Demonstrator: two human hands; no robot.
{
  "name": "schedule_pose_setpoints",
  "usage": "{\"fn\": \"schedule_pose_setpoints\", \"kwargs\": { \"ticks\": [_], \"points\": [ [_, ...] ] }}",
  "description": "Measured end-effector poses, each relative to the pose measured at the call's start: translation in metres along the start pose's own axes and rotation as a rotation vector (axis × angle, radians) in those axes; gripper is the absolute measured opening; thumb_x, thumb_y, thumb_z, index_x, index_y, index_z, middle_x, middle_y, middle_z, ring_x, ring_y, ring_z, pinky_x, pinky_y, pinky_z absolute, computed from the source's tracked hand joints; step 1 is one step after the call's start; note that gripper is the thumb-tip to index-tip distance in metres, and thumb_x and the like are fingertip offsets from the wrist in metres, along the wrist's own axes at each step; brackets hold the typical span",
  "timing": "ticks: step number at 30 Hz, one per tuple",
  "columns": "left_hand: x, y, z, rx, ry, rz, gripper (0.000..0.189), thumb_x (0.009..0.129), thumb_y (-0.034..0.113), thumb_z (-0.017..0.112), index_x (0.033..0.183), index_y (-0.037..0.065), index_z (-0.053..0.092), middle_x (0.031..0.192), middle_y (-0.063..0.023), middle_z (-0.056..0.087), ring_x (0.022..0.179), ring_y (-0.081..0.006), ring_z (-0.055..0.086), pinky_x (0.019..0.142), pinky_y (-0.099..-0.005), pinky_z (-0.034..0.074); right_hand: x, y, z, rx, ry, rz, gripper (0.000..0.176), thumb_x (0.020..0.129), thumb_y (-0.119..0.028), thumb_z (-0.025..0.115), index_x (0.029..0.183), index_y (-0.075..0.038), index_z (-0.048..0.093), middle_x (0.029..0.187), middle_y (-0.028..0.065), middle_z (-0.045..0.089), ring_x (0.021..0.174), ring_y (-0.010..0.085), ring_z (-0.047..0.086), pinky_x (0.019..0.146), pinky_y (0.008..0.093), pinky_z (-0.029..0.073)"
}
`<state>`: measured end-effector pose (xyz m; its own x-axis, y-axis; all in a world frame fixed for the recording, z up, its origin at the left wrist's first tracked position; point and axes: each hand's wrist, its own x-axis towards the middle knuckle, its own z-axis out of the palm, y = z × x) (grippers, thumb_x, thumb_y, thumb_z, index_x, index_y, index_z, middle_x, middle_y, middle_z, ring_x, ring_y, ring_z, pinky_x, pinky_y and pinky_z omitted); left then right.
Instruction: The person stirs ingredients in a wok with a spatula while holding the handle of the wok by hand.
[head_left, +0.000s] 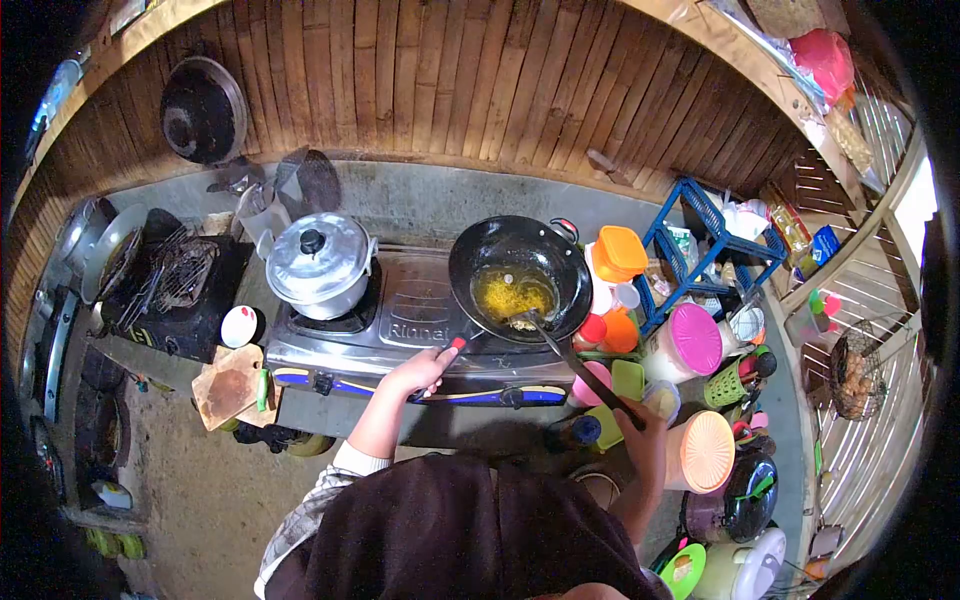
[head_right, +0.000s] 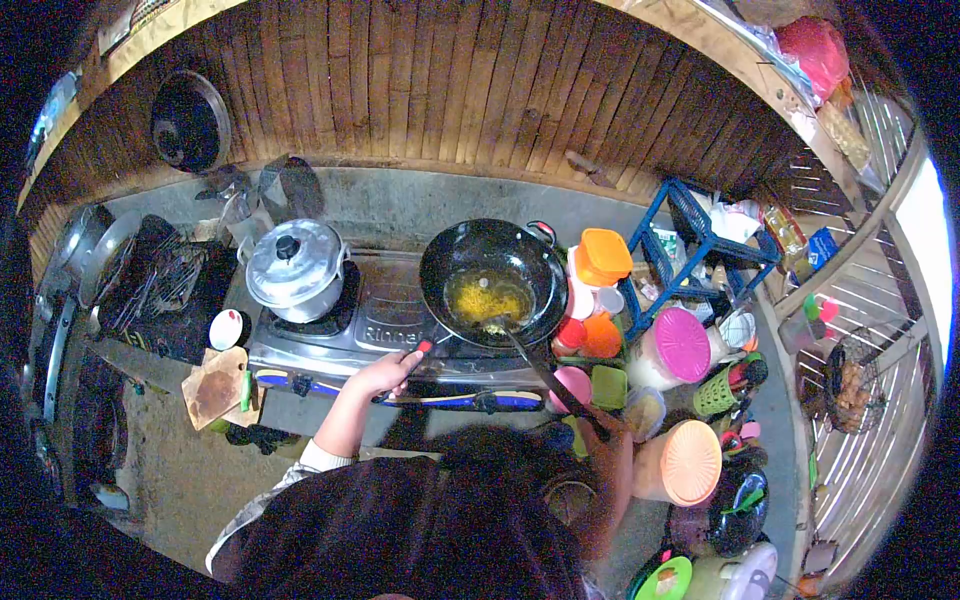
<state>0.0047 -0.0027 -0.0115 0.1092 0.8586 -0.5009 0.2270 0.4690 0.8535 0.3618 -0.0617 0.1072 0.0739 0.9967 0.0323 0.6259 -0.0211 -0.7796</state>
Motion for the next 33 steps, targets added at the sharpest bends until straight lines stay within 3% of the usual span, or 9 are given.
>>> {"fn": "schedule_pose_setpoints", "kwargs": {
  "ticks": [4, 6, 9, 13, 15, 18, 22, 28, 33],
  "points": [
    [0.0, 0.001, -0.001, 0.008, 0.003, 0.001, 0.046, 0.093, 0.043, 0.041, 0.108, 0.0, 0.042, 0.053, -0.0017, 0.044, 0.04, -0.0105, 0.041, 0.037, -0.0257, 0.033, 0.014, 0.016, 0.018, 0.056, -0.009, -0.126, 0.032, 0.078, -0.011, 0.065, 0.107, 0.002, 0.061, 0.086, 0.007, 0.064, 0.079, 0.0118, 0.057, 0.073, 0.0264, 0.045],
    [0.004, -0.003, -0.001, 0.023, -0.011, 0.021, 0.045, 0.093, 0.043, 0.04, 0.106, 0.0, 0.042, 0.053, -0.0016, 0.044, 0.041, -0.0107, 0.042, 0.038, -0.0257, 0.034, 0.021, 0.014, 0.025, 0.083, -0.077, -0.069, 0.029, 0.079, -0.014, 0.065, 0.105, -0.003, 0.063, 0.101, 0.0138, 0.064, 0.095, 0.0221, 0.06, 0.086, 0.0315, 0.043],
    [0.002, -0.002, -0.001, 0.012, 0.012, 0.022, 0.044, 0.093, 0.043, 0.04, 0.104, 0.0, 0.043, 0.053, -0.0015, 0.044, 0.041, -0.0106, 0.042, 0.038, -0.0257, 0.034, 0.03, 0.011, 0.04, 0.071, -0.058, -0.067, 0.03, 0.078, -0.014, 0.066, 0.106, -0.005, 0.063, 0.102, 0.0149, 0.063, 0.099, 0.0252, 0.058, 0.09, 0.0332, 0.041],
    [0.003, -0.003, -0.003, 0.009, 0.0, 0.024, 0.046, 0.093, 0.044, 0.041, 0.104, 0.0, 0.044, 0.053, -0.0014, 0.044, 0.041, -0.0104, 0.043, 0.038, -0.0256, 0.034, 0.063, 0.042, 0.073, 0.068, -0.02, -0.267, 0.031, 0.076, -0.018, 0.067, 0.105, -0.008, 0.063, 0.101, 0.017, 0.062, 0.099, 0.0298, 0.057, 0.088, 0.0362, 0.042],
    [0.002, -0.001, -0.003, 0.026, -0.009, 0.001, 0.048, 0.092, 0.045, 0.042, 0.106, -0.001, 0.043, 0.054, -0.0014, 0.045, 0.041, -0.0101, 0.043, 0.038, -0.0253, 0.035, 0.072, 0.044, 0.085, 0.086, -0.008, -0.271, 0.031, 0.075, -0.021, 0.069, 0.103, -0.009, 0.064, 0.089, 0.0174, 0.063, 0.086, 0.0329, 0.06, 0.078, 0.0383, 0.045],
    [-0.003, 0.003, -0.002, 0.037, 0.004, -0.002, 0.052, 0.091, 0.046, 0.043, 0.11, -0.002, 0.042, 0.054, -0.0015, 0.045, 0.042, -0.0098, 0.044, 0.038, -0.025, 0.037, 0.08, 0.031, 0.09, 0.021, 0.011, -0.268, 0.032, 0.075, -0.025, 0.068, 0.103, -0.01, 0.064, 0.08, 0.0168, 0.064, 0.074, 0.0338, 0.06, 0.069, 0.0404, 0.046],
    [-0.004, 0.005, -0.002, 0.033, 0.008, -0.016, 0.053, 0.091, 0.046, 0.042, 0.115, -0.002, 0.041, 0.055, -0.0016, 0.046, 0.042, -0.0097, 0.044, 0.038, -0.0249, 0.037, 0.091, 0.031, 0.097, -0.115, 0.105, -0.388, 0.033, 0.077, -0.028, 0.067, 0.104, -0.01, 0.064, 0.077, 0.0163, 0.065, 0.07, 0.034, 0.061, 0.067, 0.0396, 0.047],
    [-0.001, 0.002, -0.003, 0.026, -0.018, -0.004, 0.052, 0.092, 0.045, 0.041, 0.12, 0.0, 0.039, 0.057, -0.0014, 0.045, 0.042, -0.0096, 0.044, 0.038, -0.0249, 0.038, 0.091, 0.04, 0.091, -0.028, 0.09, -0.357, 0.034, 0.079, -0.028, 0.065, 0.108, -0.01, 0.063, 0.095, 0.0192, 0.064, 0.085, 0.0328, 0.062, 0.076, 0.0356, 0.047],
    [0.0, 0.002, -0.004, 0.007, -0.036, -0.017, 0.049, 0.093, 0.044, 0.041, 0.116, 0.001, 0.041, 0.057, -0.001, 0.044, 0.042, -0.0091, 0.043, 0.037, -0.0247, 0.037, 0.062, 0.017, 0.057, 0.069, -0.064, -0.214, 0.031, 0.081, -0.015, 0.061, 0.111, -0.006, 0.06, 0.103, 0.0167, 0.063, 0.09, 0.0223, 0.062, 0.081, 0.0319, 0.046]
  ]
}}
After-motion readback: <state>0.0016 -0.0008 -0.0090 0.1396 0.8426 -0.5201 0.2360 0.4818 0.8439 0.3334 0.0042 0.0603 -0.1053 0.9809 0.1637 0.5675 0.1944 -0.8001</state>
